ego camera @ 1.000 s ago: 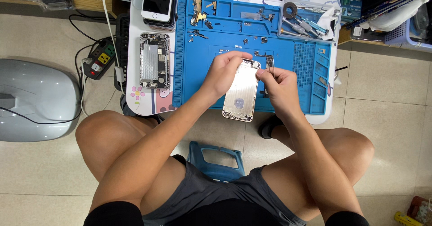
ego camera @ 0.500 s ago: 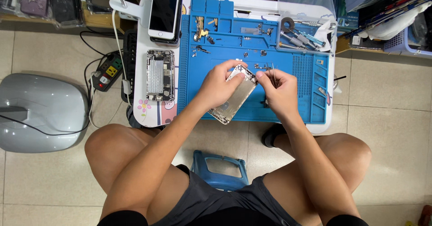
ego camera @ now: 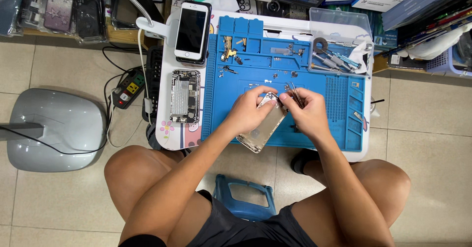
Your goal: The person uses a screwdriver and tweezers to remove screws and small components from a disassembled smartphone chassis on a blue work mat. They place removed parts into the mat's compartments and continue to manipulate the chassis and internal components.
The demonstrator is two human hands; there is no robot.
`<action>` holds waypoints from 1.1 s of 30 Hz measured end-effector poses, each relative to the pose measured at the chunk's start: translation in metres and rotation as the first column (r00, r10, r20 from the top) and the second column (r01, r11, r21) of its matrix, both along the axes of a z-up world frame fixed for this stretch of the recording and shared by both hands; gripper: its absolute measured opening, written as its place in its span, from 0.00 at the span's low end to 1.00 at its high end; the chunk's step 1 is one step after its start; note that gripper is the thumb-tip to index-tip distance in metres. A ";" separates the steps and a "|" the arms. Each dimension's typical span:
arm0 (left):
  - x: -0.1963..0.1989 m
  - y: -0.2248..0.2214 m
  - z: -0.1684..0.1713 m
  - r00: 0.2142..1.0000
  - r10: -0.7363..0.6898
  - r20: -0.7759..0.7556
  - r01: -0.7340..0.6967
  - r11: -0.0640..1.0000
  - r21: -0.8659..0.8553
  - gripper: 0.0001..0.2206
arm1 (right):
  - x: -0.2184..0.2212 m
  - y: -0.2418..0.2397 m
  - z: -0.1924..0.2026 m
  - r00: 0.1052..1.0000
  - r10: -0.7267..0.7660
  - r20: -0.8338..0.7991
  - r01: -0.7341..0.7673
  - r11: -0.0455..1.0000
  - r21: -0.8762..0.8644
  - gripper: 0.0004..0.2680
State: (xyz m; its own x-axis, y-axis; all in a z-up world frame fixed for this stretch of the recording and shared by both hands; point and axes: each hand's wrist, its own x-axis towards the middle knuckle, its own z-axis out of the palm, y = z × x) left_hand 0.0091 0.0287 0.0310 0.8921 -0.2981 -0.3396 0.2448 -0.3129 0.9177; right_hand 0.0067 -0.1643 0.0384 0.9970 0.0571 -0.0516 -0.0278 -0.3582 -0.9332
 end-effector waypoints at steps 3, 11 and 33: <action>0.004 -0.005 -0.023 0.999 0.052 -0.003 -0.052 0.998 -0.037 0.15 | 0.002 -0.002 0.002 0.999 -0.047 0.013 0.047 0.999 -0.004 0.06; 0.017 -0.006 -0.038 0.982 0.184 -0.051 -0.190 0.970 -0.152 0.13 | 0.012 -0.011 0.000 0.986 -0.088 0.142 0.103 0.989 -0.106 0.09; 0.033 0.074 0.005 0.895 0.407 0.180 -0.340 0.886 -0.314 0.13 | 0.083 0.022 -0.041 0.699 0.365 0.615 0.130 0.781 -0.611 0.01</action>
